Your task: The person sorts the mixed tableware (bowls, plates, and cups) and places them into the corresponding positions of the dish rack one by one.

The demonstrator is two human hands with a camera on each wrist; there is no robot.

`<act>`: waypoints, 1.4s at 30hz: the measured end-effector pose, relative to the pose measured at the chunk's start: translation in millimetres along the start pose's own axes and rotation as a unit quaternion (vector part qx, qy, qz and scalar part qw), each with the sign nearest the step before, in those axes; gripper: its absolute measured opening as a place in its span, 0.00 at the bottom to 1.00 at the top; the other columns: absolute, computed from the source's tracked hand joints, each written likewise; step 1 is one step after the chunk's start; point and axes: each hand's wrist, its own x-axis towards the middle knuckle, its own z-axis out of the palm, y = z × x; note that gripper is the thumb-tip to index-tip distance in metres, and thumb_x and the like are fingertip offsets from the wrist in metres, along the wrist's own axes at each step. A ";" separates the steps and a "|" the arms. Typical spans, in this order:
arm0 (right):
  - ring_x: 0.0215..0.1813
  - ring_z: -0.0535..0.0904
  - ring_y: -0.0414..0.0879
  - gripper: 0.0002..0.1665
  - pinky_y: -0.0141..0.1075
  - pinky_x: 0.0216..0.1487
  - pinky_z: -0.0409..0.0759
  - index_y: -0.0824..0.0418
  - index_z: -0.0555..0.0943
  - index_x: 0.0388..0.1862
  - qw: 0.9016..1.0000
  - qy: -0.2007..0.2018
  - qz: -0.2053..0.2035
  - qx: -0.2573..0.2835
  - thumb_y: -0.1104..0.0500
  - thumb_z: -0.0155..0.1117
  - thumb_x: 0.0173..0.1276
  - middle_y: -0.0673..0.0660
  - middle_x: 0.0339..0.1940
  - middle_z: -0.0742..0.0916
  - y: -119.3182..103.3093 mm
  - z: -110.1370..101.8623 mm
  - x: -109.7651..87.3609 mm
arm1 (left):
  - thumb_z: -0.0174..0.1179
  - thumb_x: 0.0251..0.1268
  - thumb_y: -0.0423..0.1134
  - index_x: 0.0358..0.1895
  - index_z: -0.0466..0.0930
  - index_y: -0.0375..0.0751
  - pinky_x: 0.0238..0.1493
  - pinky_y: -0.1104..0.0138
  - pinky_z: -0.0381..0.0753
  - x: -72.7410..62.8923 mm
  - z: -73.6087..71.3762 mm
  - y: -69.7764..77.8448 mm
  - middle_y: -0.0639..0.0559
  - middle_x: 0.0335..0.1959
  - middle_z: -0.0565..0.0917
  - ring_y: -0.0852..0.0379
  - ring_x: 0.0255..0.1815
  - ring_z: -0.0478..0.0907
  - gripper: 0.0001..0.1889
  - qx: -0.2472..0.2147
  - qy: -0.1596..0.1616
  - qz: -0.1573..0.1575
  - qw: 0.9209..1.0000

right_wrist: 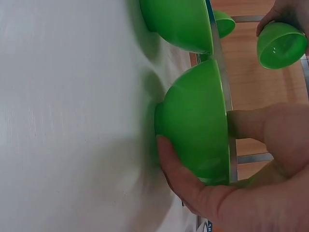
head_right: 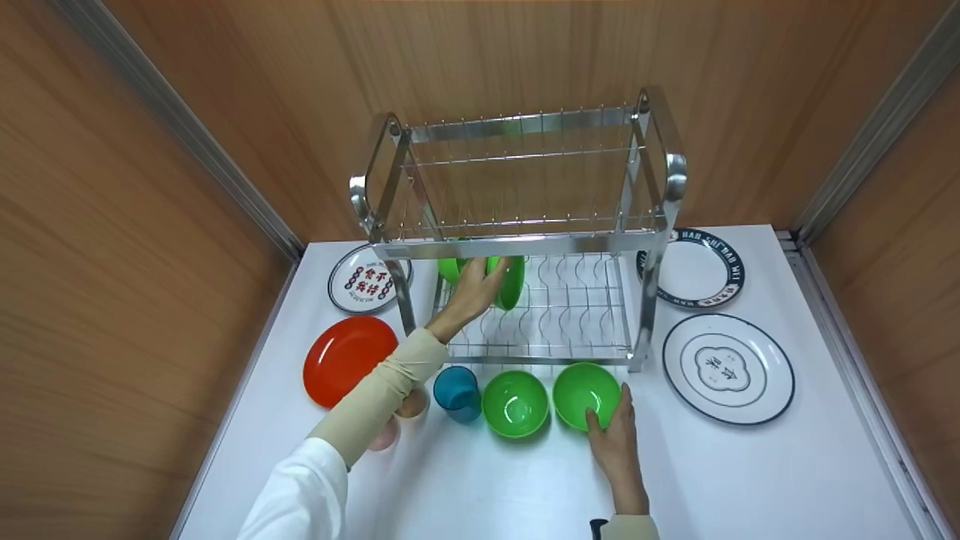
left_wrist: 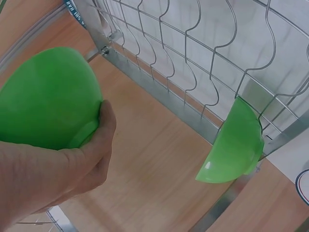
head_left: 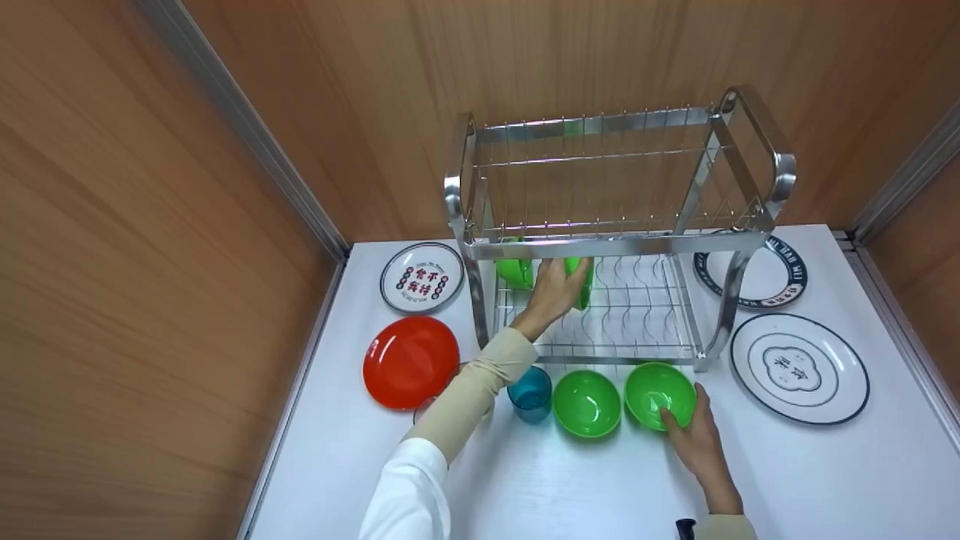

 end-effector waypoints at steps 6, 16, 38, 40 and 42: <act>0.78 0.45 0.76 0.44 0.67 0.77 0.45 0.80 0.37 0.79 0.999 0.034 -0.013 0.004 0.68 0.49 0.78 0.84 0.76 0.53 2.7 0.3 1.0 | 0.48 0.80 0.55 0.42 0.76 0.45 0.37 0.68 0.73 7.3 -1.0 -5.1 0.53 0.34 0.73 0.63 0.29 0.67 0.18 0.001 -0.001 -0.010 1.000; 0.78 0.49 0.76 0.39 0.66 0.77 0.46 0.81 0.42 0.78 0.999 0.044 -0.021 0.024 0.75 0.43 0.73 0.83 0.74 0.57 4.2 0.6 3.6 | 0.48 0.81 0.54 0.74 0.66 0.37 0.42 0.68 0.76 17.0 -0.2 -16.1 0.51 0.40 0.74 0.61 0.34 0.71 0.30 0.032 0.002 -0.024 0.999; 0.77 0.49 0.77 0.36 0.69 0.75 0.47 0.77 0.44 0.79 0.999 0.043 -0.016 0.006 0.74 0.39 0.75 0.83 0.76 0.56 11.2 -0.6 -0.6 | 0.54 0.81 0.49 0.81 0.59 0.46 0.75 0.54 0.65 34.7 5.1 -48.9 0.43 0.78 0.63 0.46 0.69 0.65 0.31 0.068 -0.002 -0.033 0.997; 0.77 0.50 0.77 0.36 0.69 0.75 0.48 0.77 0.44 0.79 0.999 0.044 -0.017 0.005 0.74 0.39 0.75 0.83 0.76 0.57 11.7 -0.8 -0.5 | 0.55 0.80 0.50 0.75 0.67 0.44 0.71 0.57 0.70 37.1 7.1 -52.0 0.43 0.70 0.72 0.50 0.63 0.70 0.27 0.090 0.008 -0.035 0.995; 0.77 0.50 0.77 0.36 0.69 0.75 0.48 0.77 0.45 0.79 0.999 0.045 -0.020 0.001 0.74 0.39 0.75 0.83 0.76 0.57 11.5 -0.8 -0.5 | 0.57 0.79 0.51 0.64 0.76 0.41 0.56 0.63 0.77 39.3 8.6 -55.1 0.48 0.51 0.79 0.56 0.47 0.72 0.21 0.121 0.020 -0.041 0.992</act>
